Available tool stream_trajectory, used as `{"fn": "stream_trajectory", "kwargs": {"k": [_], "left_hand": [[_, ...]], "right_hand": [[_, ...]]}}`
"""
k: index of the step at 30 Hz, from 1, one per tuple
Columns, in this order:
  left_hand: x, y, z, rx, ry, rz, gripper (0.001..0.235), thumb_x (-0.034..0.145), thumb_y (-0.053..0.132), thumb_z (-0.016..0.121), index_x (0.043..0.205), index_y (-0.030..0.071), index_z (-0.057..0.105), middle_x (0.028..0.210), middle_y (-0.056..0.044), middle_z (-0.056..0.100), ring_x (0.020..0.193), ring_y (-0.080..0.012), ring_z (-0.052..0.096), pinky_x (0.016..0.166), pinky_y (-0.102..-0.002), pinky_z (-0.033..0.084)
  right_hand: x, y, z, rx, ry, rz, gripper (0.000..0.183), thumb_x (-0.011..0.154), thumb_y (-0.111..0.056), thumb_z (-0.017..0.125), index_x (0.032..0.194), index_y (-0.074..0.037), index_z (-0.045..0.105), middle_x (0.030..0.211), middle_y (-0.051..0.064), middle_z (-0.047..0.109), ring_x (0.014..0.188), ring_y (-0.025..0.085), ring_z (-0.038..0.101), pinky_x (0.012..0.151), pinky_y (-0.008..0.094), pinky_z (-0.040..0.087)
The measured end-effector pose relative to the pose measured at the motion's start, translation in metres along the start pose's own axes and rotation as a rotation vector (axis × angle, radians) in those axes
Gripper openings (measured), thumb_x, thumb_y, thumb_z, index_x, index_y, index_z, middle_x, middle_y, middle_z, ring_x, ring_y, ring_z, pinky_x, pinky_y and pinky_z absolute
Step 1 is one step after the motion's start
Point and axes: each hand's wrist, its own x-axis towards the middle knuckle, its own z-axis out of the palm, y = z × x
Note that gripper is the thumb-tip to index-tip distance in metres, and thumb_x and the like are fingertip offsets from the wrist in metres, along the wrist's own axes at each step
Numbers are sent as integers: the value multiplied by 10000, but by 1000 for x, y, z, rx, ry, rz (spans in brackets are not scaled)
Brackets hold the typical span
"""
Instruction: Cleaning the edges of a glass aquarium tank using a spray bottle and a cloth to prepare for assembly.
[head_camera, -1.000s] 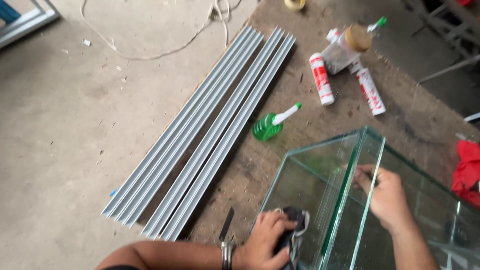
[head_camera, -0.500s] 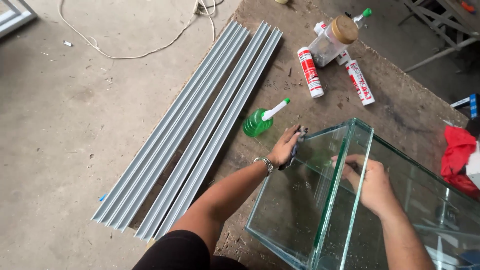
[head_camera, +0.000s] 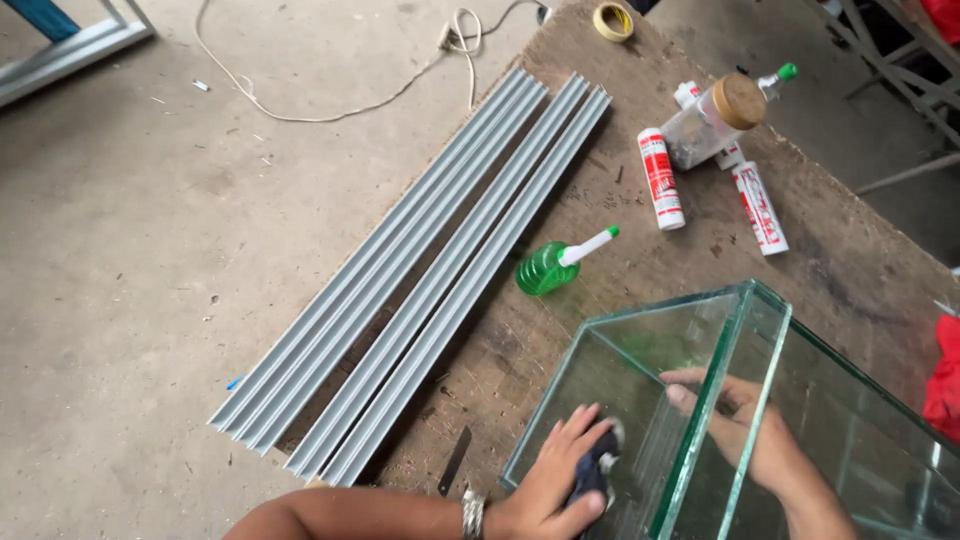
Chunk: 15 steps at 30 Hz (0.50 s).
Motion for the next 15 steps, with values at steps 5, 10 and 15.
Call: {"fn": "stream_trajectory", "kwargs": {"k": [5,10,15], "left_hand": [[119,-25,-11,33,-4,64,782,1034,644,140,1602,115,232,1720,-167,163,1609,-365,124,1271,-623,79],[209,-161,-8,-5,171,-134,590,1009,441,329,1528,178,429,1606,-176,419,1479,-361,383,1225,-518,239],[173,-181,-11,18,208,-183,656,1040,482,229,1568,111,342,1646,-181,335,1523,-329,303,1261,-471,178]], "right_hand": [[16,32,-7,22,-27,-152,280,857,-190,776,1117,-130,860,1029,54,856,937,150,698,883,295,516],[11,20,-11,-96,0,-68,298,850,-255,776,1132,-200,858,1168,0,845,1027,153,702,947,308,491],[15,27,-9,-27,-53,-99,287,841,-175,779,1114,-135,858,1158,88,847,1130,208,725,1022,376,524]]}}
